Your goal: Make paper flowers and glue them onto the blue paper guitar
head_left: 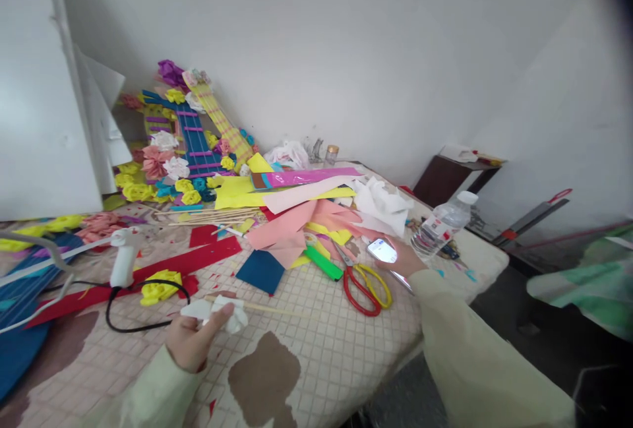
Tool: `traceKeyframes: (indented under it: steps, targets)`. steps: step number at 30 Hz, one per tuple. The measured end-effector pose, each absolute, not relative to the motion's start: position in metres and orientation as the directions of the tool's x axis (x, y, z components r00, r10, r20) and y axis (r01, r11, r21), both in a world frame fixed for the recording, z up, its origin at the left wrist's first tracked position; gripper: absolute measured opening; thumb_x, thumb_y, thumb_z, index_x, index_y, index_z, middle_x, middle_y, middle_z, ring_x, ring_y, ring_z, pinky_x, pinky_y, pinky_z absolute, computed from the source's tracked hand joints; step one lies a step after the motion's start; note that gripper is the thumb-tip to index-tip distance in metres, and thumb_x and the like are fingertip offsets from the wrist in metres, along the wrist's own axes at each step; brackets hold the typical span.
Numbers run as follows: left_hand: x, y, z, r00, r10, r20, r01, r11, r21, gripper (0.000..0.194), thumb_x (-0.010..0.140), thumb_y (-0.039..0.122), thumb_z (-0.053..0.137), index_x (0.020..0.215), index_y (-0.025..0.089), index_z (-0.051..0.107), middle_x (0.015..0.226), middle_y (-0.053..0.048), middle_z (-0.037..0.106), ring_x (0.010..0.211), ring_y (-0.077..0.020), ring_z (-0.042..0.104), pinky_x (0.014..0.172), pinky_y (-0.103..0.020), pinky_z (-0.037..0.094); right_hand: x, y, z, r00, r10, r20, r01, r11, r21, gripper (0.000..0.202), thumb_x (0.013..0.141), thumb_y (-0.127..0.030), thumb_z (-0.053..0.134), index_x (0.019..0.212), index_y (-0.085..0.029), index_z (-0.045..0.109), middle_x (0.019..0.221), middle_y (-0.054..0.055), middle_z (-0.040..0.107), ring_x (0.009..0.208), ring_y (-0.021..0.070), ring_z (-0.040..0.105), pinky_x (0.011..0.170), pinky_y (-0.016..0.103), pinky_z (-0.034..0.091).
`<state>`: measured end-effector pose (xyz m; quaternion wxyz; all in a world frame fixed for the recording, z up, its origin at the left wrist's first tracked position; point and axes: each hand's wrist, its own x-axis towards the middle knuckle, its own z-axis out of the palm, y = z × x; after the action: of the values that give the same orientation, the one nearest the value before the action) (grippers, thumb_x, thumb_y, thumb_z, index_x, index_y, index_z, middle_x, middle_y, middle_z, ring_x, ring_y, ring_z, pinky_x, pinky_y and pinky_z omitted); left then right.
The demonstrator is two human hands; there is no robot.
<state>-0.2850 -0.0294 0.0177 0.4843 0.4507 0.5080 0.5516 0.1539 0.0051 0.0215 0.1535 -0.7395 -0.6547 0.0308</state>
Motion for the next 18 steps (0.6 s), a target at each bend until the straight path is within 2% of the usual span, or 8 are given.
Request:
traceKeyframes:
  steps: [3,8,14,18]
  targets:
    - [-0.282,-0.031,0.019,-0.106,0.994,-0.002,-0.152,-0.015,0.988,0.017,0.054,0.028,0.067,0.063,0.015,0.062,0.052,0.0,0.062,0.047,-0.0122,0.053,0.044,-0.02,0.042,0.156,0.006,0.021,0.149,0.976,0.159,0.962,-0.106,-0.251,0.073,0.056,-0.043,0.06,0.118,-0.012,0.037,0.114,0.015,0.049,0.102,0.029,0.046,0.082,0.037,0.036]
    - [-0.281,-0.032,0.021,-0.093,0.995,0.036,-0.144,-0.049,0.988,0.019,0.055,0.029,0.067,0.065,0.013,0.062,0.055,-0.002,0.063,0.047,-0.013,0.053,0.044,-0.021,0.042,0.162,0.01,0.015,0.202,0.973,0.109,0.969,-0.183,-0.166,0.078,0.055,-0.051,0.057,0.12,-0.014,0.034,0.112,0.015,0.05,0.101,0.0289,0.047,0.08,0.036,0.038]
    - [-0.279,-0.035,0.024,-0.067,0.997,0.032,-0.141,-0.041,0.989,0.022,0.056,0.032,0.066,0.067,0.014,0.062,0.048,0.0,0.06,0.042,-0.0114,0.05,0.043,-0.021,0.039,0.166,0.017,0.014,0.205,0.973,0.102,0.962,-0.181,-0.205,0.076,0.055,-0.052,0.057,0.118,-0.015,0.037,0.115,0.013,0.049,0.104,0.0285,0.046,0.083,0.037,0.037]
    - [-0.278,-0.035,0.025,-0.084,0.996,0.023,-0.158,-0.036,0.987,0.023,0.055,0.031,0.067,0.067,0.013,0.061,0.049,0.0,0.06,0.042,-0.0115,0.05,0.043,-0.021,0.038,0.169,0.019,0.013,0.261,0.963,0.07,0.954,-0.245,-0.175,0.084,0.051,-0.056,0.057,0.119,-0.012,0.036,0.109,0.015,0.054,0.097,0.0291,0.051,0.082,0.039,0.038]
